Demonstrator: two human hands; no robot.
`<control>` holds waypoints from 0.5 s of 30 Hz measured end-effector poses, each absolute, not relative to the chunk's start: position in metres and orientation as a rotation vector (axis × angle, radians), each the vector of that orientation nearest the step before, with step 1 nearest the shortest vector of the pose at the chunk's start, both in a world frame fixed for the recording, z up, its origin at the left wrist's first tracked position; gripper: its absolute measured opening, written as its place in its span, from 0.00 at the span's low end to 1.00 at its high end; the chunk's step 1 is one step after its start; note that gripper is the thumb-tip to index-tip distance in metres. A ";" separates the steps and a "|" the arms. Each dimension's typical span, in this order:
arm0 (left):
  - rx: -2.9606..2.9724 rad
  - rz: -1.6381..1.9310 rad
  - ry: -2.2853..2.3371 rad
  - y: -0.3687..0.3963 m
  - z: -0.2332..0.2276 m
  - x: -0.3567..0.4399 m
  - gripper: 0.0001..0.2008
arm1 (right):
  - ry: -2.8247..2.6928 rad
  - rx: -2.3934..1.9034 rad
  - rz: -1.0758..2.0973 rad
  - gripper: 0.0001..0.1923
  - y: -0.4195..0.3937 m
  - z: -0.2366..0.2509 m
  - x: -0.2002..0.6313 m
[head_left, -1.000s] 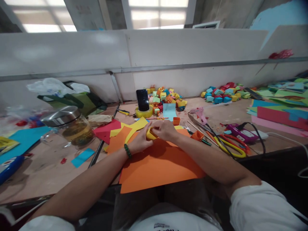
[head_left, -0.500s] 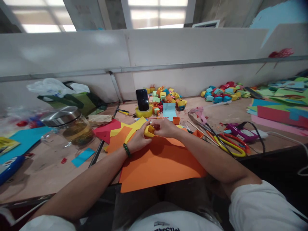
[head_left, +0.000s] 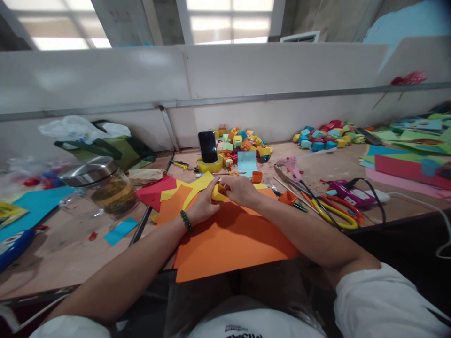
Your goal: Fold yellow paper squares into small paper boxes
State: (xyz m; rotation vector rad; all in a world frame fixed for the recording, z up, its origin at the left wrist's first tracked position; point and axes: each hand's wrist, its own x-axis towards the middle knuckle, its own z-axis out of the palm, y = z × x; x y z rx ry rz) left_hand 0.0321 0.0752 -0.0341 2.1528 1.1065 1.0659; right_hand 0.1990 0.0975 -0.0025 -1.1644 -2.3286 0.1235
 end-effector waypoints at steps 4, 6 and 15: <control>2.054 1.127 1.107 0.077 -0.032 0.032 0.39 | -2.263 -1.074 0.302 0.11 0.107 -0.008 0.203; 1.954 1.134 1.071 0.077 -0.030 0.031 0.39 | -2.177 -0.953 0.504 0.10 0.112 -0.008 0.207; 1.842 1.151 1.027 0.078 -0.028 0.027 0.28 | -2.128 -0.746 0.404 0.13 0.114 0.001 0.217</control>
